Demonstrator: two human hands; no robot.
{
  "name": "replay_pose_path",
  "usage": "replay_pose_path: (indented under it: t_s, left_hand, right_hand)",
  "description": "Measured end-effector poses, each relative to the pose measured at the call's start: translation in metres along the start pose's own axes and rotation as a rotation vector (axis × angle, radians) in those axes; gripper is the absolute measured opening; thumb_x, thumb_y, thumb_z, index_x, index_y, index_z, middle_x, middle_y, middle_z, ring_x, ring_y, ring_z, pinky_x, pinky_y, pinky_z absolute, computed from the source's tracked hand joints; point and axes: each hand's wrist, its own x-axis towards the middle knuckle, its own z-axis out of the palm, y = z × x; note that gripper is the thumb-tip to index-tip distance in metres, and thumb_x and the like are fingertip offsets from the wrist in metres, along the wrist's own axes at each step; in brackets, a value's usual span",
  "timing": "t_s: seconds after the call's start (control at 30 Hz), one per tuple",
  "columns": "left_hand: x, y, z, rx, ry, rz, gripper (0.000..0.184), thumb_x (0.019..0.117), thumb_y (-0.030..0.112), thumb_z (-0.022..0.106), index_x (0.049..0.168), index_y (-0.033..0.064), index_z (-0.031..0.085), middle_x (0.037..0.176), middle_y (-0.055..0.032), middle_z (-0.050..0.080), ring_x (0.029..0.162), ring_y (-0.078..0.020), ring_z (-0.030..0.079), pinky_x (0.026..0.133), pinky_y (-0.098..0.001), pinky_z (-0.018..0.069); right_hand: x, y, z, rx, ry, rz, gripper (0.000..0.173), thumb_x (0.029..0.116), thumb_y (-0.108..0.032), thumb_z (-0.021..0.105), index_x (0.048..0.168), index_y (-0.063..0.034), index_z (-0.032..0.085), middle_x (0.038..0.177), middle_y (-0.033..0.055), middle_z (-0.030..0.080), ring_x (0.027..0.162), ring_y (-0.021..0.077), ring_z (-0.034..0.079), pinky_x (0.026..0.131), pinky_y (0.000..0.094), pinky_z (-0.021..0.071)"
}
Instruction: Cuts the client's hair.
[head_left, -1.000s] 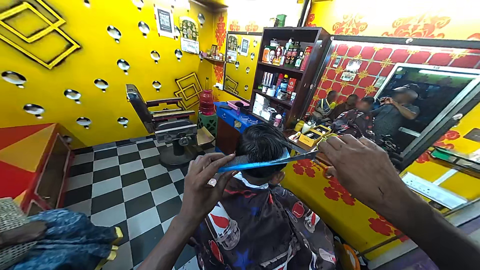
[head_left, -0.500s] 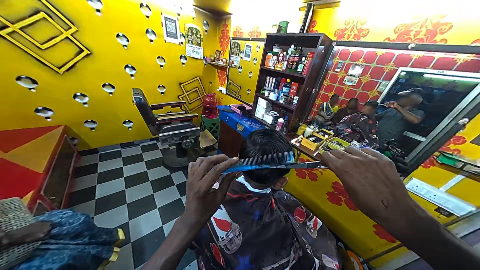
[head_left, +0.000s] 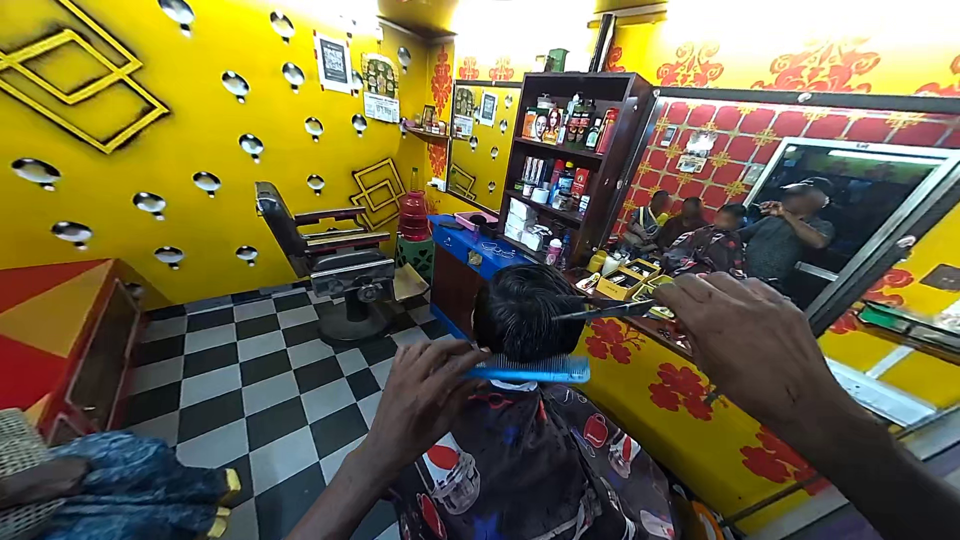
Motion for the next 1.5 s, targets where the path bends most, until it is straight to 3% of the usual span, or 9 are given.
replay_pose_path:
  t_s: [0.17, 0.33, 0.6, 0.8, 1.0, 1.1, 1.23, 1.3, 1.5]
  left_hand:
    - [0.025, -0.007, -0.007, -0.037, 0.112, -0.128, 0.034, 0.0973, 0.038, 0.068, 0.127, 0.0218, 0.073, 0.12, 0.0041, 0.068, 0.104, -0.0123, 0.062, 0.086, -0.0391, 0.0491]
    - [0.034, -0.009, -0.006, 0.005, 0.193, -0.091, 0.032, 0.0955, 0.033, 0.071, 0.125, 0.0208, 0.073, 0.12, 0.0026, 0.068, 0.102, -0.0134, 0.06, 0.084, -0.0374, 0.0451]
    - [0.029, -0.008, -0.011, 0.04, 0.256, -0.066, 0.029, 0.095, 0.029, 0.074, 0.122, 0.0203, 0.074, 0.118, 0.0021, 0.069, 0.104, -0.014, 0.062, 0.086, -0.0374, 0.046]
    - [0.027, -0.006, -0.01, 0.034, 0.234, -0.062, 0.03, 0.0958, 0.03, 0.072, 0.125, 0.022, 0.073, 0.118, 0.0024, 0.069, 0.102, -0.013, 0.061, 0.084, -0.0362, 0.0451]
    - [0.029, -0.001, -0.01, 0.027, 0.245, -0.07, 0.031, 0.0949, 0.029, 0.074, 0.124, 0.0211, 0.074, 0.119, 0.002, 0.069, 0.102, -0.0136, 0.061, 0.084, -0.037, 0.0453]
    - [0.015, 0.005, -0.008, 0.024, 0.247, -0.052, 0.032, 0.0964, 0.031, 0.072, 0.127, 0.0227, 0.071, 0.12, 0.0, 0.068, 0.104, -0.0152, 0.063, 0.085, -0.0378, 0.0485]
    - [-0.01, 0.012, 0.003, 0.04, 0.003, 0.085, 0.03, 0.1034, 0.039, 0.06, 0.131, 0.0285, 0.065, 0.119, 0.0014, 0.069, 0.104, -0.0148, 0.063, 0.087, -0.037, 0.0466]
    - [-0.009, 0.008, 0.007, 0.016, 0.026, 0.021, 0.03, 0.103, 0.041, 0.06, 0.128, 0.0263, 0.069, 0.116, 0.0005, 0.07, 0.099, -0.0151, 0.064, 0.082, -0.0374, 0.0489]
    - [0.02, -0.006, 0.0, -0.081, 0.102, -0.215, 0.034, 0.0986, 0.04, 0.064, 0.127, 0.0227, 0.073, 0.121, 0.0054, 0.069, 0.106, -0.0117, 0.063, 0.085, -0.041, 0.05]
  right_hand:
    - [0.009, 0.019, 0.002, -0.023, 0.0, -0.123, 0.035, 0.0771, 0.003, 0.083, 0.106, -0.0122, 0.073, 0.093, 0.0065, 0.071, 0.084, 0.0283, 0.069, 0.075, 0.0458, 0.0519]
    - [0.024, 0.01, -0.002, -0.06, -0.205, -0.122, 0.059, 0.0679, -0.033, 0.096, 0.116, -0.0122, 0.07, 0.109, 0.0059, 0.069, 0.101, 0.0291, 0.066, 0.079, 0.0444, 0.053]
    - [0.026, -0.003, -0.004, -0.093, -0.163, -0.176, 0.037, 0.076, -0.008, 0.086, 0.108, -0.0106, 0.069, 0.1, 0.0078, 0.066, 0.093, 0.0299, 0.065, 0.07, 0.0414, 0.0512]
    - [0.017, -0.005, -0.01, -0.132, -0.178, -0.113, 0.053, 0.0719, -0.029, 0.093, 0.115, -0.0103, 0.068, 0.109, 0.0077, 0.067, 0.105, 0.0304, 0.064, 0.073, 0.0417, 0.0516]
    - [0.024, -0.025, -0.013, -0.062, -0.144, -0.187, 0.029, 0.081, 0.005, 0.077, 0.105, -0.0076, 0.068, 0.092, 0.0098, 0.066, 0.085, 0.03, 0.066, 0.066, 0.0411, 0.0515]
    - [0.018, -0.012, -0.024, -0.068, -0.146, -0.138, 0.028, 0.0797, 0.003, 0.08, 0.103, -0.0093, 0.071, 0.091, 0.0088, 0.071, 0.081, 0.0299, 0.068, 0.068, 0.0434, 0.0536]
    - [0.015, 0.015, -0.026, -0.029, -0.024, -0.098, 0.032, 0.0789, 0.004, 0.081, 0.106, -0.011, 0.072, 0.098, 0.0077, 0.072, 0.088, 0.0306, 0.07, 0.074, 0.0476, 0.0541]
    - [0.018, 0.027, -0.026, -0.037, -0.014, -0.146, 0.035, 0.0775, 0.001, 0.084, 0.107, -0.012, 0.071, 0.102, 0.0073, 0.072, 0.094, 0.0304, 0.069, 0.082, 0.0494, 0.0523]
    - [0.034, 0.038, -0.033, -0.041, -0.104, -0.224, 0.035, 0.0746, -0.007, 0.087, 0.105, -0.0148, 0.072, 0.092, 0.0028, 0.07, 0.082, 0.0253, 0.068, 0.072, 0.0444, 0.0523]
